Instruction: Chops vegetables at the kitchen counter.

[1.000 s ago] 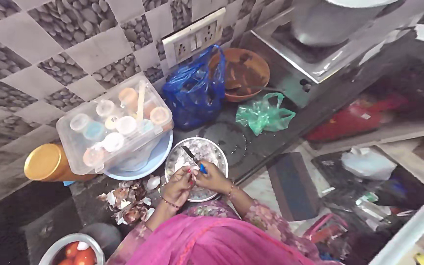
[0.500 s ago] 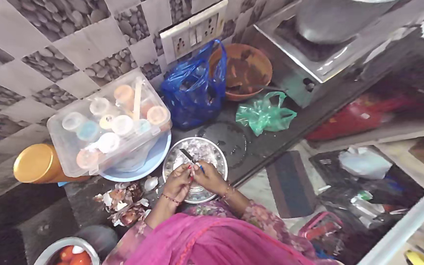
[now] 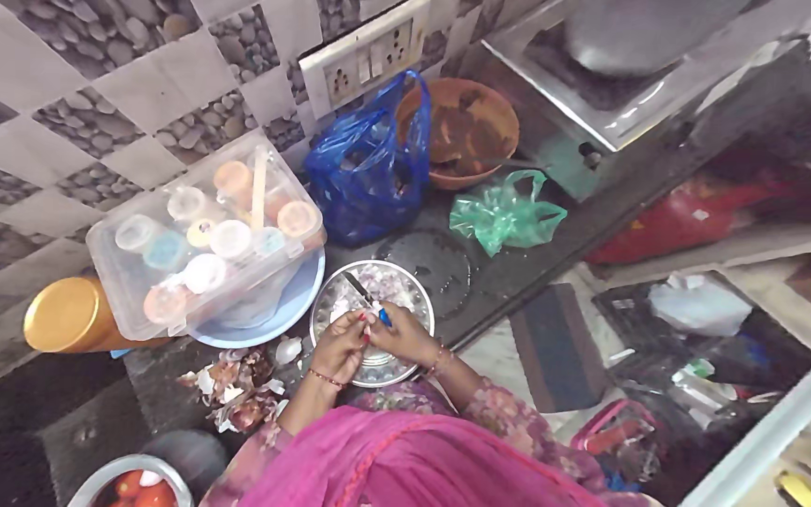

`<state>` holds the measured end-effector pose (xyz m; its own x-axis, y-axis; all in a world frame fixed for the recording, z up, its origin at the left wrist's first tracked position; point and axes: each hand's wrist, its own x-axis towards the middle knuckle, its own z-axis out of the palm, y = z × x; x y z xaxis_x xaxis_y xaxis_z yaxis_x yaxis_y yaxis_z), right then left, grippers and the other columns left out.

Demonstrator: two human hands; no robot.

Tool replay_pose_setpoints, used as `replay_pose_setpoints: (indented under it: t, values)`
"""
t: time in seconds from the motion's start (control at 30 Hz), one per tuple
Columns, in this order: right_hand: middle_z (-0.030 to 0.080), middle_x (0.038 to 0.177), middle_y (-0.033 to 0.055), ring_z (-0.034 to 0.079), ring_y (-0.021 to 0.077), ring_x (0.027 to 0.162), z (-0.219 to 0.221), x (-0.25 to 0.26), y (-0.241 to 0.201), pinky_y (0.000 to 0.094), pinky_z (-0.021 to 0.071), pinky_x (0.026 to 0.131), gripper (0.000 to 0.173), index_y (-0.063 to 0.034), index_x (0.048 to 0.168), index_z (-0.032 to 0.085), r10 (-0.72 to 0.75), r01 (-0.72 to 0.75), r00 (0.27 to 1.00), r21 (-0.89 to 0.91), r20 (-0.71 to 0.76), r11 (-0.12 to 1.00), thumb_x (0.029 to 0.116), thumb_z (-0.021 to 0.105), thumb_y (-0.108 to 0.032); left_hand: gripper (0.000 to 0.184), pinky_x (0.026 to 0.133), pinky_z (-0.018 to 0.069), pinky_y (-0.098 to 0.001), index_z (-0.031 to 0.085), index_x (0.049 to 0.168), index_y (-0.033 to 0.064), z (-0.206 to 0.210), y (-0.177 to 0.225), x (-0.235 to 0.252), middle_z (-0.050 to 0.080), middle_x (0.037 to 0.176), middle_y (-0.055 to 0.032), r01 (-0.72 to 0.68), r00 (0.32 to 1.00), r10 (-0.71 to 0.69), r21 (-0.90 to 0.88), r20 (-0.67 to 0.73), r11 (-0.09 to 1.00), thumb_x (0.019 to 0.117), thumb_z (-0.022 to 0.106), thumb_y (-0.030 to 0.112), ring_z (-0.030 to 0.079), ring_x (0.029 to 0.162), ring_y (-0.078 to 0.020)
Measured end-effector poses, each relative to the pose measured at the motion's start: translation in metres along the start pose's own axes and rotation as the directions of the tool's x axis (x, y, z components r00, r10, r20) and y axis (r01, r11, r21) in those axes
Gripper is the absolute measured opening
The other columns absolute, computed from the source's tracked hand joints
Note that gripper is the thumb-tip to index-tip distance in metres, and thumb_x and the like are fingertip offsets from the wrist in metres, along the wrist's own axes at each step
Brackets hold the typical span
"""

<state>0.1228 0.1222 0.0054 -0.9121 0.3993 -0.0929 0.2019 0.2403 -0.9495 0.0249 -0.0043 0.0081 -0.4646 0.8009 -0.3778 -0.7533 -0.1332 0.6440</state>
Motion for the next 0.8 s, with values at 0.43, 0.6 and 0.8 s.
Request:
replay_pose_setpoints:
  t: [0.43,0.6,0.8]
  values:
    - [0.054,0.072,0.0036,0.052,0.0088,0.066,0.001,-0.003,0.000,0.0290,0.0452,0.064,0.039,0.0032,0.087,0.061,0.066,-0.069,0.996,-0.047,-0.062,0.997,0.1038,0.048,-0.029,0.023,0.069,0.0571,-0.0210,0.065,0.102,0.0016,0.012,0.007,0.004,0.071,0.084,-0.0004,0.041,0.996,-0.032,0.110,-0.078,0.993,0.0937,0.046,-0.008,0.067,0.073,-0.0049]
    - [0.056,0.074,0.0031,0.053,0.0074,0.067,0.001,-0.002,0.000,0.0272,0.0466,0.065,0.038,0.0031,0.090,0.061,0.078,-0.081,0.993,-0.027,-0.093,0.996,0.0995,0.059,-0.034,0.027,0.066,0.0555,-0.0186,0.065,0.107,0.0030,0.004,0.004,0.002,0.070,0.084,0.0015,0.017,0.999,-0.014,0.109,-0.032,0.994,0.0898,0.048,-0.008,0.065,0.070,-0.0030]
    - [0.055,0.073,0.0053,0.052,0.0097,0.066,-0.007,0.000,-0.005,0.0291,0.0460,0.065,0.039,0.0037,0.089,0.059,0.077,-0.076,0.997,-0.086,0.005,0.993,0.1010,0.057,-0.034,0.026,0.066,0.0558,-0.0197,0.071,0.100,0.0074,-0.003,0.003,0.002,0.073,0.083,0.0010,0.000,0.998,-0.006,0.094,0.063,0.996,0.0831,0.058,-0.007,0.066,0.070,-0.0034]
